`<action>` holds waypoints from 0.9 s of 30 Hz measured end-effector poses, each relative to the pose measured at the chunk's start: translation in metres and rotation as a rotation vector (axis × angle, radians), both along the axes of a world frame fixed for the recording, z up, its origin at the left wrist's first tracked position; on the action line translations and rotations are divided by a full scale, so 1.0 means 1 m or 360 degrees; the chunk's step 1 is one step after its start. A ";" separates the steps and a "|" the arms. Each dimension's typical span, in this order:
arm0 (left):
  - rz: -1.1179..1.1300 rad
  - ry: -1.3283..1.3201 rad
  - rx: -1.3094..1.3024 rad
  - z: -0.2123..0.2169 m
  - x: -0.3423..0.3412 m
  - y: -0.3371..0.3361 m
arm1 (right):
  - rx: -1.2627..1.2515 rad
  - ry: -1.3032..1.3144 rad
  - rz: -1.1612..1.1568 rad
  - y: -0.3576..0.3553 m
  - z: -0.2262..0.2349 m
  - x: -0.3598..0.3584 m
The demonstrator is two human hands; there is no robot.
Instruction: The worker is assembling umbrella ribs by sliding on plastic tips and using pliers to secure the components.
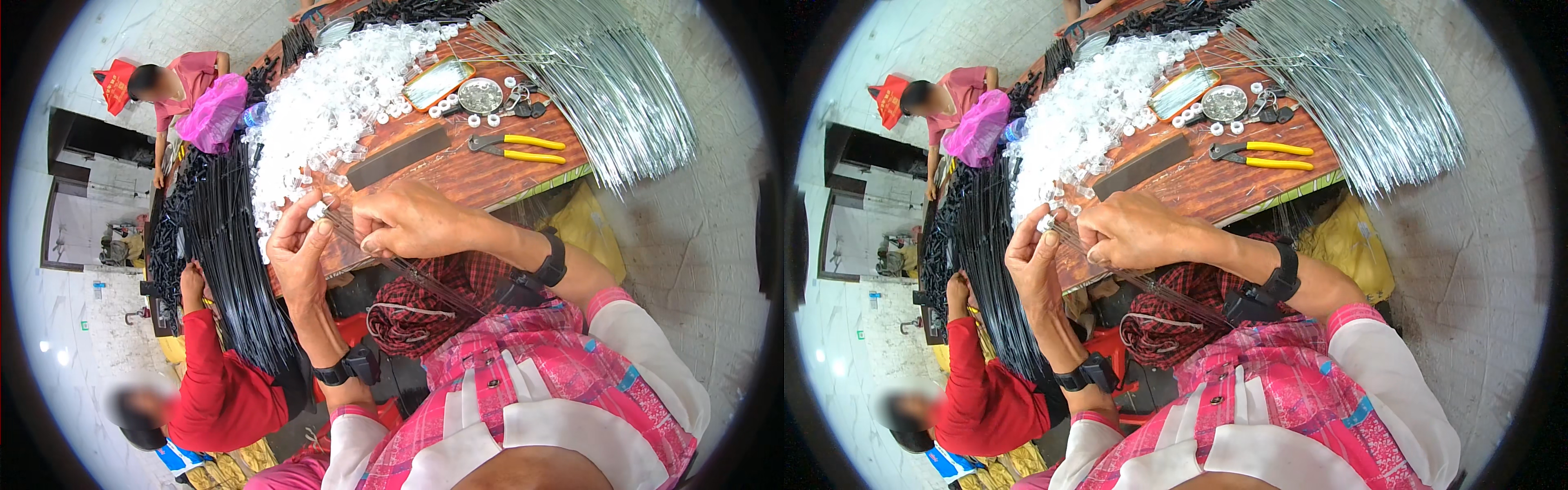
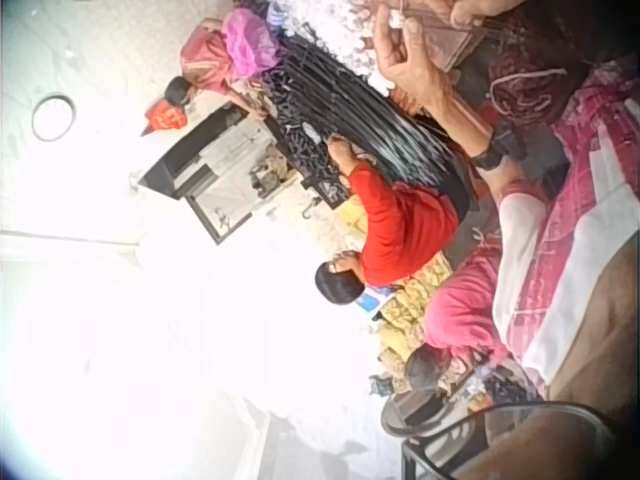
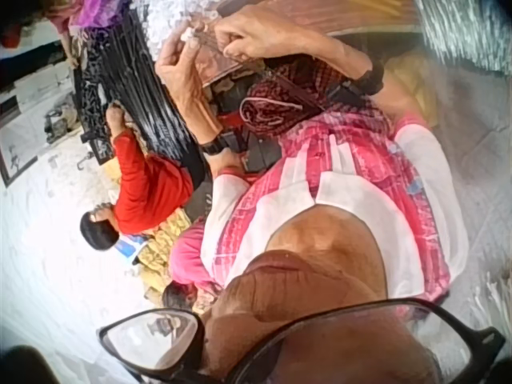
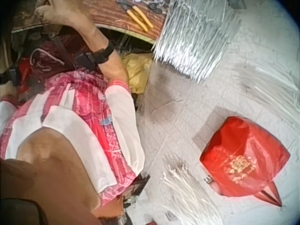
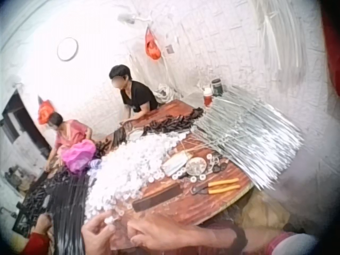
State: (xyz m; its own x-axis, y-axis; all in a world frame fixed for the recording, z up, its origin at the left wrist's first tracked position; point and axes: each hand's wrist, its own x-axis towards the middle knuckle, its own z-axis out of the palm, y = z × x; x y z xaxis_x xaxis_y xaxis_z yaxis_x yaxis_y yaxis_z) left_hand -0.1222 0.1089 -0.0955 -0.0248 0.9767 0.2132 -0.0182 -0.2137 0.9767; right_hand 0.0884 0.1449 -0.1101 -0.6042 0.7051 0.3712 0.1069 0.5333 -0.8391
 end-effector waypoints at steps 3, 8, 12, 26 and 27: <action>-0.0004 -0.0061 -0.0061 0.004 0.005 -0.002 | -0.0207 0.0027 0.0146 0.004 -0.001 0.000; -0.0037 -0.0071 -0.0084 0.000 -0.007 -0.002 | -0.0342 0.0067 0.0241 0.006 -0.004 -0.001; 0.0022 -0.0115 -0.0129 -0.002 -0.009 0.001 | -0.0309 0.0030 0.0259 0.000 0.005 -0.001; -0.0131 -0.0172 -0.0047 -0.003 -0.013 0.003 | -0.0938 0.0387 0.0440 -0.003 -0.018 -0.005; -0.0133 -0.0172 -0.0052 -0.004 -0.014 0.003 | -0.0943 0.0387 0.0420 -0.004 -0.019 -0.005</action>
